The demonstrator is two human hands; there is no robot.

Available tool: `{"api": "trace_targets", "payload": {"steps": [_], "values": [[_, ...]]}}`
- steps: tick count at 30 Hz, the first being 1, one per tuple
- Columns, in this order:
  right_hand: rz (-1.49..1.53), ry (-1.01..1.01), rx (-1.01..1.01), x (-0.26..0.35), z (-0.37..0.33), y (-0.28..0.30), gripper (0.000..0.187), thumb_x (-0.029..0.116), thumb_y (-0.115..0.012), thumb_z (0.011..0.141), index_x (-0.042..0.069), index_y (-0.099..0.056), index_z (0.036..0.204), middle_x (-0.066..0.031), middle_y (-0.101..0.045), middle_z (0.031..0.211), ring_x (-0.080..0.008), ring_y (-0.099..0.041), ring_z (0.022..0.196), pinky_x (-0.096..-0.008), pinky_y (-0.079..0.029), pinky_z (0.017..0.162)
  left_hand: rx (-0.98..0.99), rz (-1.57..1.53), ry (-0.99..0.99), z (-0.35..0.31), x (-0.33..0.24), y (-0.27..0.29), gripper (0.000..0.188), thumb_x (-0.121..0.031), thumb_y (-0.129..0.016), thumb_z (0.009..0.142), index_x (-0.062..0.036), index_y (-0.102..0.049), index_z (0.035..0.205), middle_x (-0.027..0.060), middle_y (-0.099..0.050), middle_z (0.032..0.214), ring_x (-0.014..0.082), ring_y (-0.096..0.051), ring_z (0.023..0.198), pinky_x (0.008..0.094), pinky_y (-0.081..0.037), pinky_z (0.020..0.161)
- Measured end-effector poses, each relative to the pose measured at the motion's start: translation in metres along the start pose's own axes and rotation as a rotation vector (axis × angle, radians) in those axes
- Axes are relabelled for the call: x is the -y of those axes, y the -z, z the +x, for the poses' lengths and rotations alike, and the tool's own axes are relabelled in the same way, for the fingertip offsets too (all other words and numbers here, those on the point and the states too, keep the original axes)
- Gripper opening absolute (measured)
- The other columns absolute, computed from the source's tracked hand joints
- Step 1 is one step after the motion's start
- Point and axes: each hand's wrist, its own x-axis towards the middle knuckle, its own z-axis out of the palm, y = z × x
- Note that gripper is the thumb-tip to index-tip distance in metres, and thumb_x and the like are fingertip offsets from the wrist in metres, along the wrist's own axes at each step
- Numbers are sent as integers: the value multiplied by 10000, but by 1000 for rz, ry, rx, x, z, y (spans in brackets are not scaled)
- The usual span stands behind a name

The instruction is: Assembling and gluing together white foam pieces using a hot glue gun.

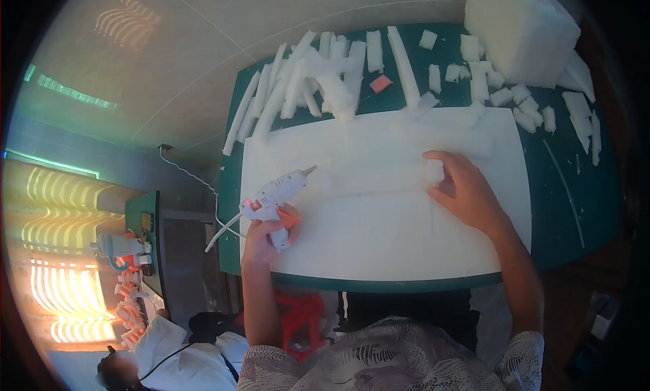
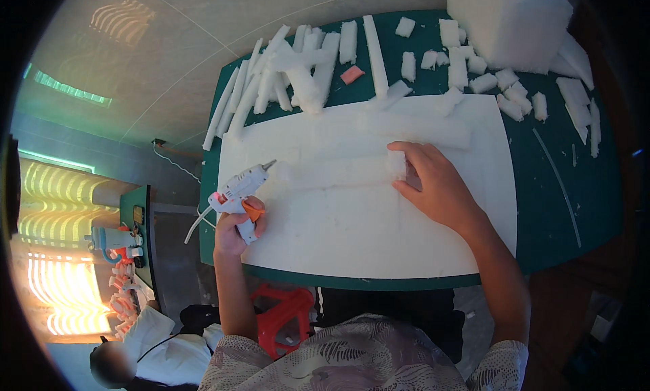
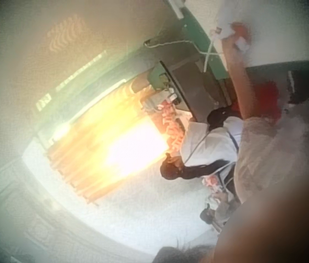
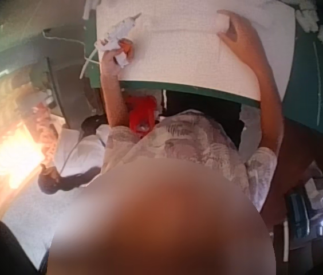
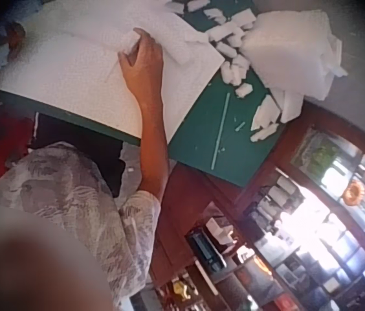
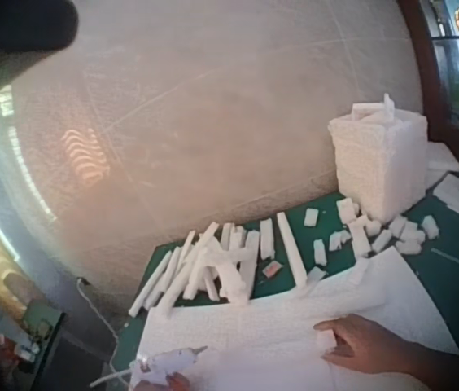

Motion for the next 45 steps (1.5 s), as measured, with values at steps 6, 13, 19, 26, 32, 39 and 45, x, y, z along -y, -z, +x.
{"api": "trace_targets", "payload": {"steps": [6,13,19,26,32,39,45], "values": [[-34,102,-59,-8,-3,-1,484,97,-728,816,106,-557,1268,-138,-591,1158,-276,-578,974,-362,-487,881,-82,55,76,0,-2,-5,366,-119,-592,731,43,-596,1058,157,-633,843,244,-565,556,341,-456,478],[-21,139,-66,-11,0,-7,474,120,-726,821,113,-546,1260,-119,-590,1141,-274,-555,945,-377,-473,892,-163,71,5,-3,-1,-1,323,-117,-590,739,40,-605,1021,152,-614,849,238,-549,531,332,-444,465],[21,61,-13,-8,1,-1,501,112,-758,800,121,-560,1260,-99,-594,1161,-256,-552,933,-339,-484,863,-115,-134,-96,-1,8,5,308,-107,-582,756,47,-604,1022,169,-609,861,264,-560,548,333,-457,467],[111,43,5,-10,3,1,560,92,-784,772,120,-561,1285,-100,-592,1176,-248,-542,936,-328,-482,857,-118,-147,-94,-2,9,6,312,-113,-590,763,49,-603,1029,173,-609,866,266,-561,548,334,-462,472],[45,-17,92,-1,0,12,653,106,-797,772,87,-503,1355,-123,-576,1210,-246,-569,1025,-338,-487,918,-135,-143,-102,-4,15,6,327,-104,-591,757,53,-600,1044,164,-607,883,260,-576,577,337,-472,475],[112,-53,89,2,-13,67,547,24,-731,812,66,-538,1321,-112,-613,1156,-217,-598,985,-313,-520,855,-125,-99,-110,-6,14,6,306,-103,-588,751,48,-616,1016,149,-609,884,256,-582,589,330,-472,493],[-162,-153,-158,-18,-1,97,312,-7,-611,871,54,-600,1177,-102,-630,1056,-231,-605,915,-349,-518,799,-114,-71,-103,-6,11,0,272,-97,-578,754,52,-628,976,148,-618,902,255,-588,598,326,-470,506]]}}
